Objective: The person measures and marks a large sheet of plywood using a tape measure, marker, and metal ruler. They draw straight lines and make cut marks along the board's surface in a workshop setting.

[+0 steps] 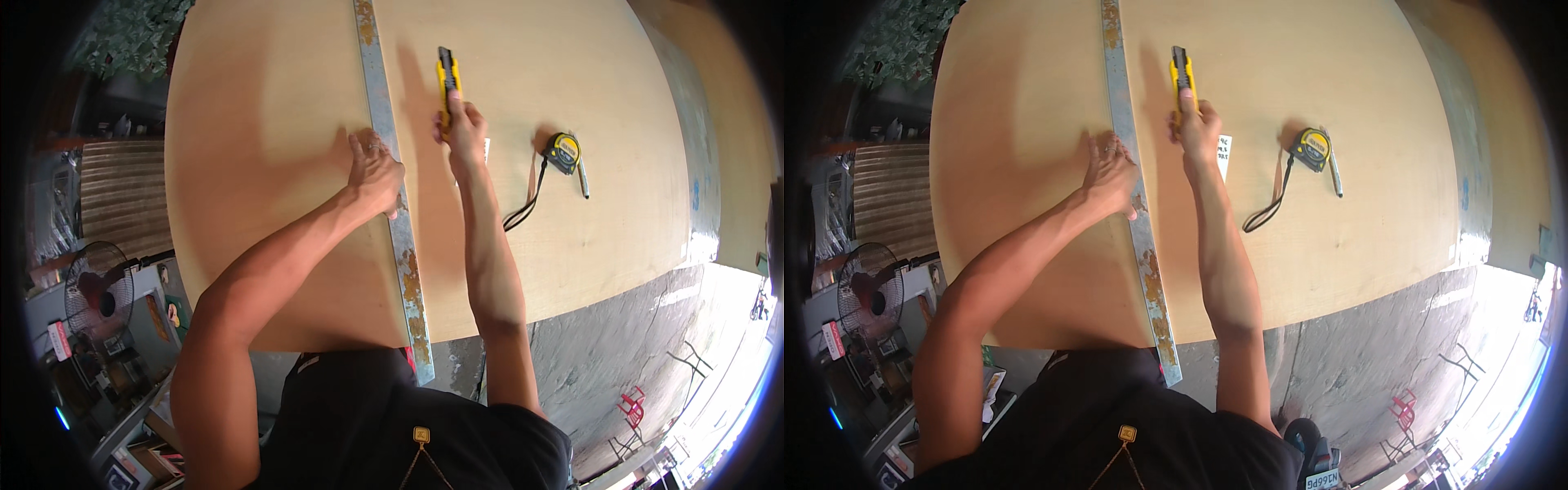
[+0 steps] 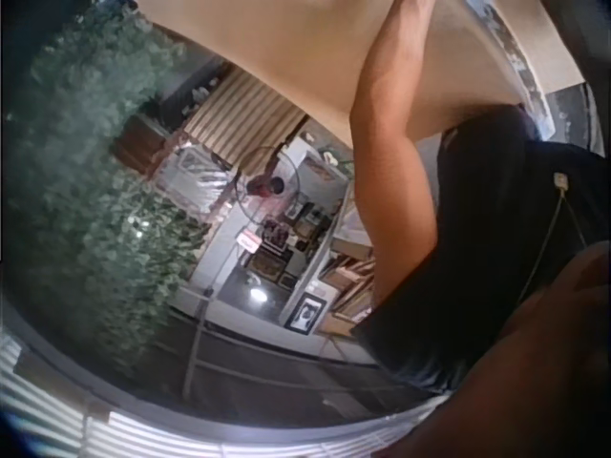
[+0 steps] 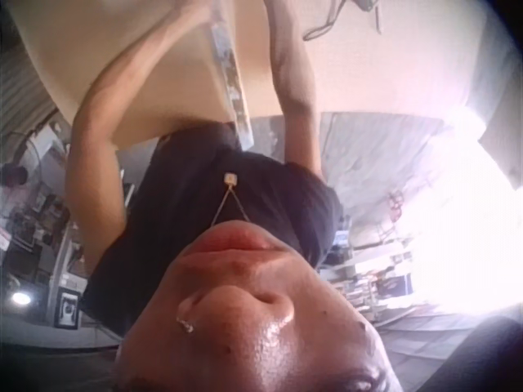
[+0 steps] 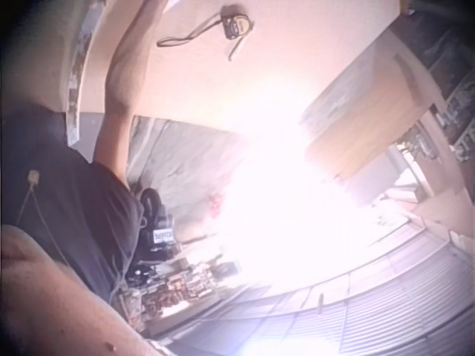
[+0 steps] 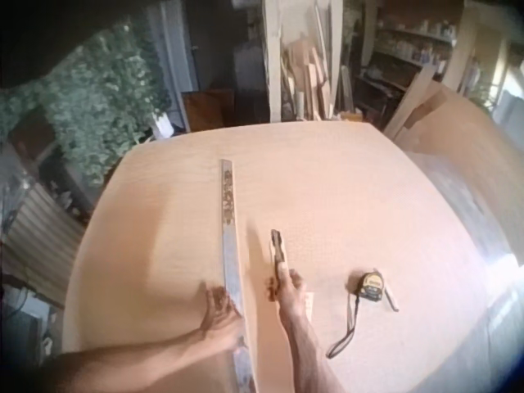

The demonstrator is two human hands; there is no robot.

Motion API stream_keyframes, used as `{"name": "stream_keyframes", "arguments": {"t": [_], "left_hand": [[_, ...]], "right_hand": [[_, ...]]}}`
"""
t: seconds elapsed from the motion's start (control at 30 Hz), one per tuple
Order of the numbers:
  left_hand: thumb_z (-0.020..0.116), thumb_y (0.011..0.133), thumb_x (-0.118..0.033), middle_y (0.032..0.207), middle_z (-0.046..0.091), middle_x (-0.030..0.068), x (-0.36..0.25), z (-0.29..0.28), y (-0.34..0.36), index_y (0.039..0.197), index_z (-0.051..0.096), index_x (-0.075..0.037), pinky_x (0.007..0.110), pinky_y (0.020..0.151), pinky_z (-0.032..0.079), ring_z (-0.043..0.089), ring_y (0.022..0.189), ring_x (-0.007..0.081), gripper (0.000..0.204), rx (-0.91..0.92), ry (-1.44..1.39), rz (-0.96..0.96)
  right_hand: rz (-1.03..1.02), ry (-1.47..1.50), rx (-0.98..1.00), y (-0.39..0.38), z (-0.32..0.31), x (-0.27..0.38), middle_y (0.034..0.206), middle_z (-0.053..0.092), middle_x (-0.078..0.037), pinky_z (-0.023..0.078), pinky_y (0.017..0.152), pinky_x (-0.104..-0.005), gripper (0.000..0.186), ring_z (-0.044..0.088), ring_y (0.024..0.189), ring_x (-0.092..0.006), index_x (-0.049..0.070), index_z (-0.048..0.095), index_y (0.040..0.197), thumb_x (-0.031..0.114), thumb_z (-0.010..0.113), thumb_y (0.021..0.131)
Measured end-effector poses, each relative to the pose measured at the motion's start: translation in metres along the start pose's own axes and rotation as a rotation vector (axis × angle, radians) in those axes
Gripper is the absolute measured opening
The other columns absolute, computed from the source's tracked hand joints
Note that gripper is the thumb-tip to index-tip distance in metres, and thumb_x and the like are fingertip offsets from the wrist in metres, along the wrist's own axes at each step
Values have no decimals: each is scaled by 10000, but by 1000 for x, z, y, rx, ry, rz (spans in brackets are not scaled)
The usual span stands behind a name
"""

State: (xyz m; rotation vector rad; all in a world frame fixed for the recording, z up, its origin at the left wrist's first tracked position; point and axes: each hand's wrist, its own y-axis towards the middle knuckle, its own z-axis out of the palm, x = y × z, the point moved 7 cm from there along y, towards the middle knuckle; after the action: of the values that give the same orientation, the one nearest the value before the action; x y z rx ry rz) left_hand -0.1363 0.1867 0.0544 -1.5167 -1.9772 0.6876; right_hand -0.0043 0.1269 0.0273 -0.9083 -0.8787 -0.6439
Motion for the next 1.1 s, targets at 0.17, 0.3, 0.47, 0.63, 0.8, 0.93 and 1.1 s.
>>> {"name": "stream_keyframes", "arguments": {"t": [0.17,0.3,0.47,0.63,0.8,0.93,1.1], "left_hand": [[877,523,-352,1343,462,293,-1,5,1,1168,638,-12,711,1028,166,257,1353,476,767,-166,21,-20],[874,521,-329,1312,495,291,-1,5,4,1129,662,-11,706,1017,176,254,1345,496,718,-146,-26,25],[873,503,-316,1303,503,292,1,6,4,1094,681,-10,710,1012,176,256,1334,518,693,-175,-21,16],[863,505,-332,1287,514,298,0,2,3,1100,675,1,710,1011,179,260,1328,525,707,-133,10,34],[862,500,-345,1270,530,295,1,5,5,1116,667,2,706,1017,177,271,1324,523,734,-181,50,13],[861,504,-346,1265,533,296,0,5,6,1121,665,3,699,1027,174,271,1326,519,735,-171,55,8],[862,492,-352,1254,546,285,1,3,4,1095,683,-18,686,1035,190,292,1314,508,712,-204,48,26]], "right_hand": [[-215,-385,-28,59,54,-16,733,643,-138,482,559,-333,394,635,630,-212,-41,563,1063,329,574,928],[-325,-836,-240,82,64,-9,776,663,-228,510,682,-401,477,672,743,-335,-56,569,1075,373,613,872],[-332,-841,-179,89,78,-2,834,650,-287,500,754,-439,502,654,843,-405,-31,585,1126,393,621,859],[-351,-964,-114,81,87,5,932,659,-242,504,783,-471,432,639,886,-414,170,543,1292,364,530,907],[-344,-1120,-68,79,100,8,975,662,-204,510,773,-461,387,640,888,-393,269,548,1299,353,486,927],[-375,-1116,-44,80,106,7,920,665,-216,511,768,-489,369,638,868,-409,267,544,1290,302,476,929],[-442,-1086,-21,83,112,17,924,656,-226,504,774,-471,344,630,864,-410,206,609,1232,237,525,900]]}}
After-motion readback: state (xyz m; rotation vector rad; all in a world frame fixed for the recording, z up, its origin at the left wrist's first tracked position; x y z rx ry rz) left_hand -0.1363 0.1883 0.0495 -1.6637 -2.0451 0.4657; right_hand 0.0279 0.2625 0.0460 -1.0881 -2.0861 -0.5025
